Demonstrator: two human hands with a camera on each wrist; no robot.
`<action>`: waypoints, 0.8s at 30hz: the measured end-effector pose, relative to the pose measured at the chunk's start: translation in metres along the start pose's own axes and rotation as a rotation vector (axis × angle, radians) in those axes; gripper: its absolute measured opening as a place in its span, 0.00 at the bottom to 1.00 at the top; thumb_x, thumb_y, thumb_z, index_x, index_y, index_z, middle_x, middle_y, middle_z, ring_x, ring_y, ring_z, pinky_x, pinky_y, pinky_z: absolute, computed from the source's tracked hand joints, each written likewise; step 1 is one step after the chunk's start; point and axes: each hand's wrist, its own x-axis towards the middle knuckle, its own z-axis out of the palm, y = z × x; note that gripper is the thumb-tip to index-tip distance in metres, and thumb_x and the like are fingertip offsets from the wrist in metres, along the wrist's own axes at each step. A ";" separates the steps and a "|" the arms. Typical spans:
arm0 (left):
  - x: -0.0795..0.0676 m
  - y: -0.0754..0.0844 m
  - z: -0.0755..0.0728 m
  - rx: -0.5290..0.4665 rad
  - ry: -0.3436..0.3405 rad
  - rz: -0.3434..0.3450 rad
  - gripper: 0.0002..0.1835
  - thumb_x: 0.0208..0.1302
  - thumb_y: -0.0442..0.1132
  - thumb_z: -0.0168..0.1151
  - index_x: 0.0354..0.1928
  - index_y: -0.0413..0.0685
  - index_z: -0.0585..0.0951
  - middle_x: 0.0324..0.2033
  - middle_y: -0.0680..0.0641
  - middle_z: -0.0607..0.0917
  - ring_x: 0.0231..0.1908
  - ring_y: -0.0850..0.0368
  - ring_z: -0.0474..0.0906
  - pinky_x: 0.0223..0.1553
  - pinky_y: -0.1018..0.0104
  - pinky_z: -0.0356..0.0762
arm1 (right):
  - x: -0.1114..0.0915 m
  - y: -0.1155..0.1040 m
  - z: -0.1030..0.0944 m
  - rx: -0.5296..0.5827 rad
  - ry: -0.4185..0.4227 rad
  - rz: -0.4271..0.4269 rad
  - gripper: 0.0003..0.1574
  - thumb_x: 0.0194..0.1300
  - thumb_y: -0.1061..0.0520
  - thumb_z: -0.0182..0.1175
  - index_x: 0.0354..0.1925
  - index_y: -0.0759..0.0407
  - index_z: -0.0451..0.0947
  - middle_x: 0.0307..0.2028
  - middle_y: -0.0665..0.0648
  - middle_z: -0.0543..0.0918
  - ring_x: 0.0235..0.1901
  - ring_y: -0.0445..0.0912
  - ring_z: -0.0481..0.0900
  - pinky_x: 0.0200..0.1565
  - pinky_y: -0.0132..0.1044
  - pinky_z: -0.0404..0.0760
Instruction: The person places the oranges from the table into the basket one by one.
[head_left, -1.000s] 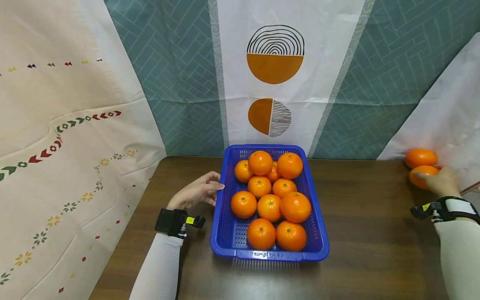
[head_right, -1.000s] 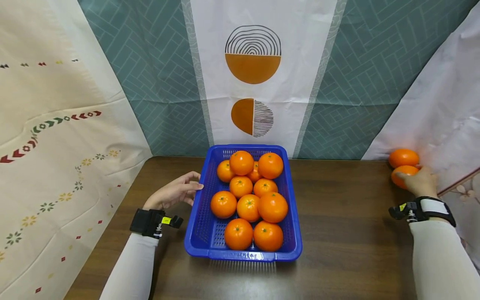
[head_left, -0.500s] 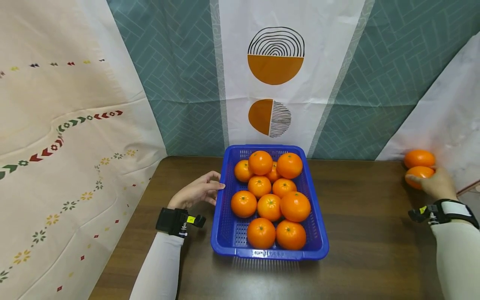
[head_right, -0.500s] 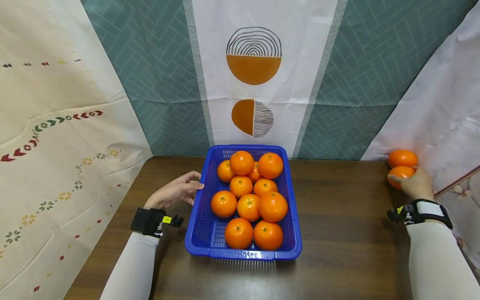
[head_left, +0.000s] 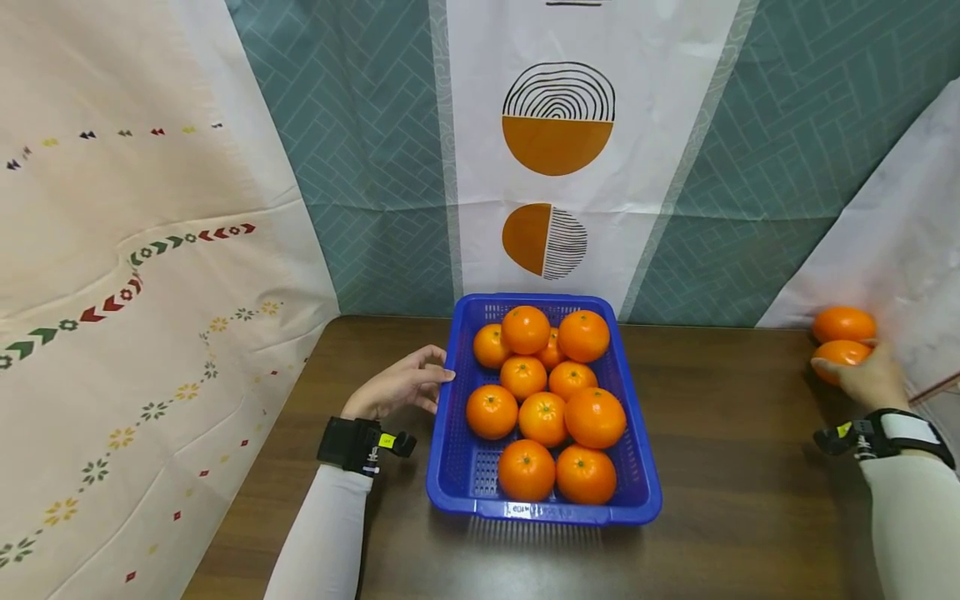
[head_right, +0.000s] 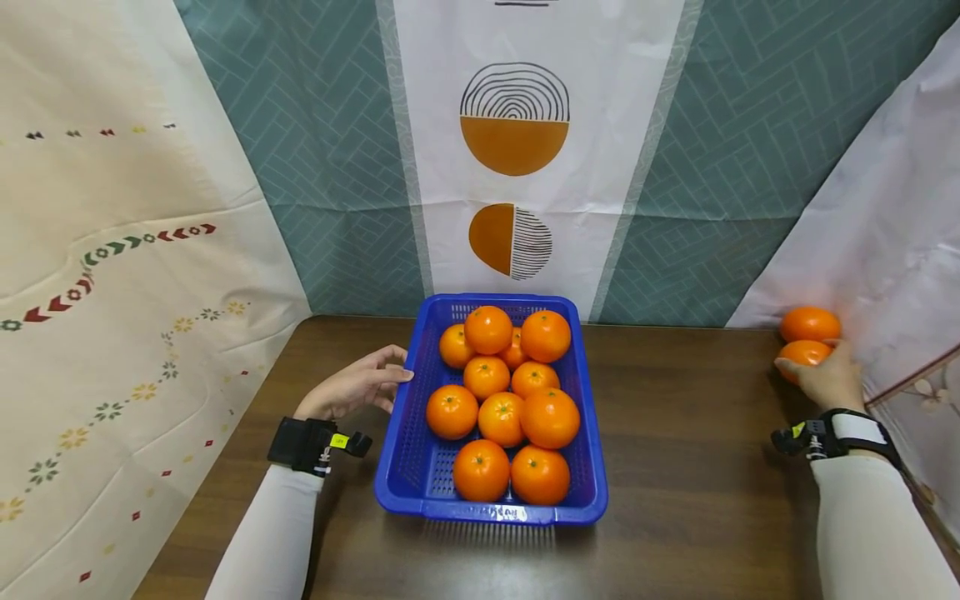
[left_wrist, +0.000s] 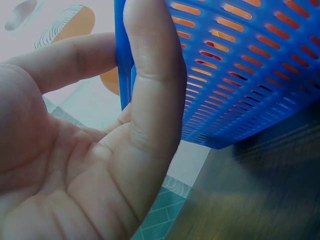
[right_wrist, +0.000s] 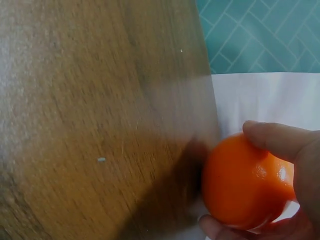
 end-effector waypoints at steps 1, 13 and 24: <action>0.000 0.000 0.000 -0.002 0.002 -0.001 0.19 0.77 0.37 0.57 0.61 0.40 0.64 0.41 0.41 0.84 0.33 0.51 0.86 0.37 0.58 0.90 | 0.000 0.000 0.000 0.001 0.003 0.004 0.59 0.70 0.44 0.61 0.71 0.85 0.42 0.58 0.89 0.60 0.52 0.80 0.65 0.47 0.64 0.67; -0.002 0.001 -0.001 0.010 0.003 -0.008 0.19 0.77 0.37 0.57 0.62 0.40 0.64 0.44 0.40 0.83 0.35 0.50 0.87 0.39 0.58 0.90 | -0.004 -0.035 -0.004 0.049 0.087 0.061 0.62 0.71 0.42 0.60 0.76 0.78 0.37 0.68 0.86 0.48 0.61 0.78 0.56 0.57 0.67 0.65; 0.000 0.000 0.000 0.007 0.003 -0.008 0.18 0.77 0.37 0.57 0.62 0.41 0.64 0.43 0.41 0.83 0.34 0.50 0.85 0.38 0.59 0.89 | -0.002 -0.058 -0.003 0.049 0.045 0.021 0.62 0.70 0.42 0.60 0.77 0.77 0.37 0.69 0.85 0.43 0.65 0.79 0.48 0.58 0.74 0.60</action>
